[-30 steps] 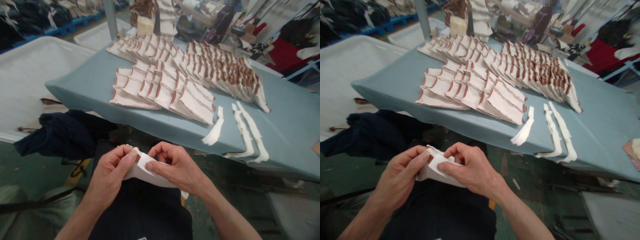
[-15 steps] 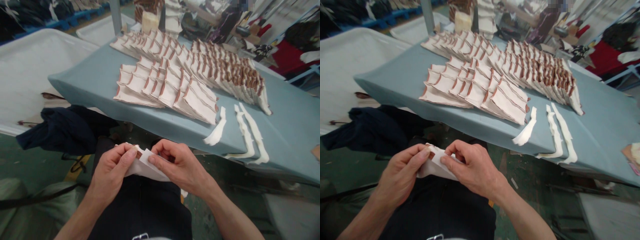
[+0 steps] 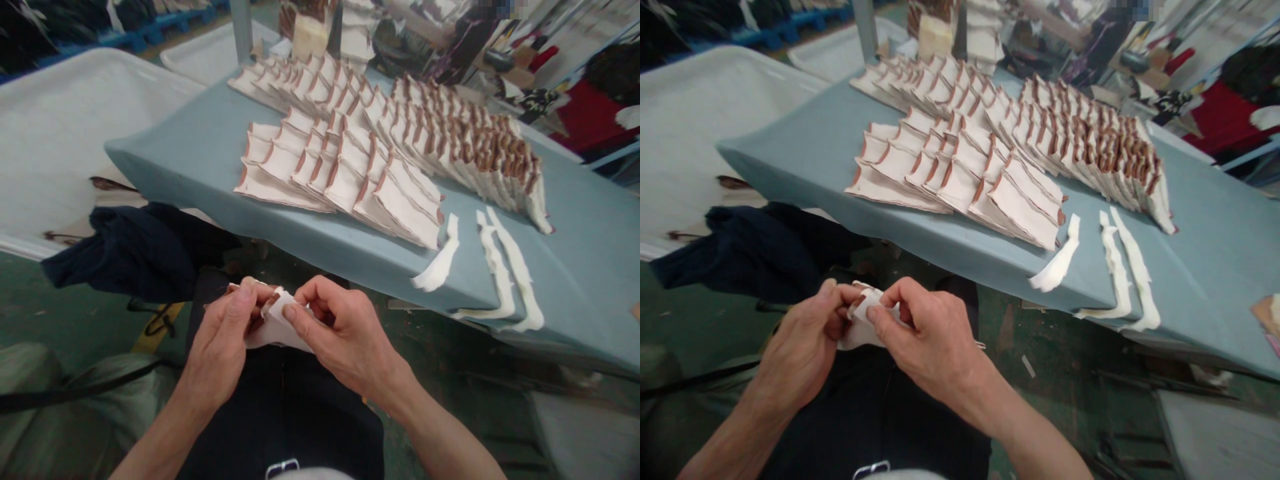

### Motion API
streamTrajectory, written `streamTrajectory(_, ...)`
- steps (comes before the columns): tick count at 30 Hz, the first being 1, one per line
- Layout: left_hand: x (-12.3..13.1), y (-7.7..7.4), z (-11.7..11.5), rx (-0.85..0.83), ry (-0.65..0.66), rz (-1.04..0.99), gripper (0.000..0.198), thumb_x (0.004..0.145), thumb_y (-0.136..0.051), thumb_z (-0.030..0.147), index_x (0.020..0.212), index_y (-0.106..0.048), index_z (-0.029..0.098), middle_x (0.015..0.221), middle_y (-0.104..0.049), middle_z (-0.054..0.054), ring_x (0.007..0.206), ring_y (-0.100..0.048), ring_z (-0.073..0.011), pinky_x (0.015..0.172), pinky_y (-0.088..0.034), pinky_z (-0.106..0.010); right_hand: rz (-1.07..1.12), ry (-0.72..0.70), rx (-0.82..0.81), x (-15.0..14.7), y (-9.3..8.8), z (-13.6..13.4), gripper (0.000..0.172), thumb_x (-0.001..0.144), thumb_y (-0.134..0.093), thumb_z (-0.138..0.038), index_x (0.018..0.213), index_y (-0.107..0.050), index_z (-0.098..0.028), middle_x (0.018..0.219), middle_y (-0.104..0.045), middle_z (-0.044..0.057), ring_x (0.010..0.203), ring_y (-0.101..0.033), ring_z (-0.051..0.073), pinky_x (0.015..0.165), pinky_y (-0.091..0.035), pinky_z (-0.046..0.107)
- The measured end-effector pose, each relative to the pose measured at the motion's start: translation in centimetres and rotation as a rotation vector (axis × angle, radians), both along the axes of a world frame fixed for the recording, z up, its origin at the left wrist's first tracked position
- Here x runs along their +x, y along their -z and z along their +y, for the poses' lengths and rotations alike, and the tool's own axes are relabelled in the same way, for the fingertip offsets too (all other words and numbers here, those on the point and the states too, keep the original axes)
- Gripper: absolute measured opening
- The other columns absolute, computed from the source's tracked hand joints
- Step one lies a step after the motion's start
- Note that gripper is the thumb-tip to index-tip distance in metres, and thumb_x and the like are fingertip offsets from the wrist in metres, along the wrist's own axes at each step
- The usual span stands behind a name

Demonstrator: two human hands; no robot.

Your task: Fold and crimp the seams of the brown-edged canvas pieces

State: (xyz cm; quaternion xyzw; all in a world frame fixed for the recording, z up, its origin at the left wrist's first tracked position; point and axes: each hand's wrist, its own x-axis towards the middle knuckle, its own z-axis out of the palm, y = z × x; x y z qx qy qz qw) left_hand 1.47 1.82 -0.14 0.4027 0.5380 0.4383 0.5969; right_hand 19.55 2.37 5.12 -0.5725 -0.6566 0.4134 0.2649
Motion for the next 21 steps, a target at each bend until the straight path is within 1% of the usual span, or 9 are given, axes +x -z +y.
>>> streamTrajectory(5, 0.13, -0.01, -0.04, -0.022, -0.007, -0.044, 0.060, 0.098, -0.058, 0.071, 0.088, -0.083, 0.018, 0.087, -0.081, -0.010, 0.077, -0.071, -0.0250, 0.067, -0.056, -0.031, -0.020, 0.037, -0.029, -0.13, 0.20, -0.20, 0.019, 0.096, -0.063, -0.036, 0.084, -0.063, -0.021, 0.062, -0.055, -0.006, 0.054, -0.046, 0.010, 0.056, -0.027, 0.025)
streamTrajectory(8, 0.12, 0.15, 0.01, -0.031, -0.013, -0.054, 0.059, 0.099, -0.058, 0.071, 0.087, -0.083, 0.018, 0.087, -0.081, -0.009, 0.075, -0.071, -0.0241, 0.066, -0.056, -0.030, -0.024, 0.022, -0.033, -0.11, 0.24, -0.21, 0.019, 0.096, -0.063, -0.036, 0.083, -0.062, -0.021, 0.062, -0.055, -0.006, 0.054, -0.045, 0.009, 0.056, -0.026, 0.025)
streamTrajectory(11, 0.10, 0.33, 0.03, -0.037, -0.017, -0.082, 0.059, 0.098, -0.059, 0.072, 0.083, -0.081, 0.019, 0.084, -0.079, -0.007, 0.072, -0.068, -0.0211, 0.064, -0.054, -0.029, -0.017, 0.018, -0.046, -0.14, 0.35, -0.19, 0.020, 0.095, -0.063, -0.035, 0.081, -0.061, -0.021, 0.062, -0.056, -0.005, 0.053, -0.045, 0.009, 0.055, -0.026, 0.025)
streamTrajectory(15, 0.19, 0.41, -0.06, -0.040, -0.032, -0.107, 0.060, 0.094, -0.064, 0.076, 0.082, -0.080, 0.020, 0.082, -0.076, -0.003, 0.070, -0.062, -0.0171, 0.065, -0.053, -0.025, -0.020, 0.052, -0.067, -0.30, 0.52, -0.14, 0.020, 0.093, -0.065, -0.035, 0.079, -0.060, -0.022, 0.060, -0.055, -0.006, 0.052, -0.044, 0.009, 0.055, -0.027, 0.024)
streamTrajectory(18, 0.25, 0.39, -0.13, -0.049, -0.040, -0.115, 0.062, 0.092, -0.064, 0.079, 0.083, -0.081, 0.020, 0.083, -0.075, -0.003, 0.071, -0.061, -0.0170, 0.067, -0.054, -0.025, -0.023, 0.068, -0.063, -0.46, 0.60, -0.06, 0.020, 0.092, -0.065, -0.035, 0.078, -0.059, -0.022, 0.060, -0.055, -0.006, 0.052, -0.044, 0.009, 0.055, -0.027, 0.024)
streamTrajectory(21, 0.14, 0.52, -0.11, -0.054, -0.031, -0.093, 0.063, 0.093, -0.061, 0.079, 0.083, -0.080, 0.020, 0.085, -0.076, -0.003, 0.073, -0.061, -0.0174, 0.068, -0.053, -0.025, -0.014, 0.073, -0.078, -0.59, 0.69, 0.01, 0.019, 0.092, -0.065, -0.035, 0.079, -0.059, -0.022, 0.062, -0.057, -0.006, 0.053, -0.046, 0.009, 0.056, -0.028, 0.024)
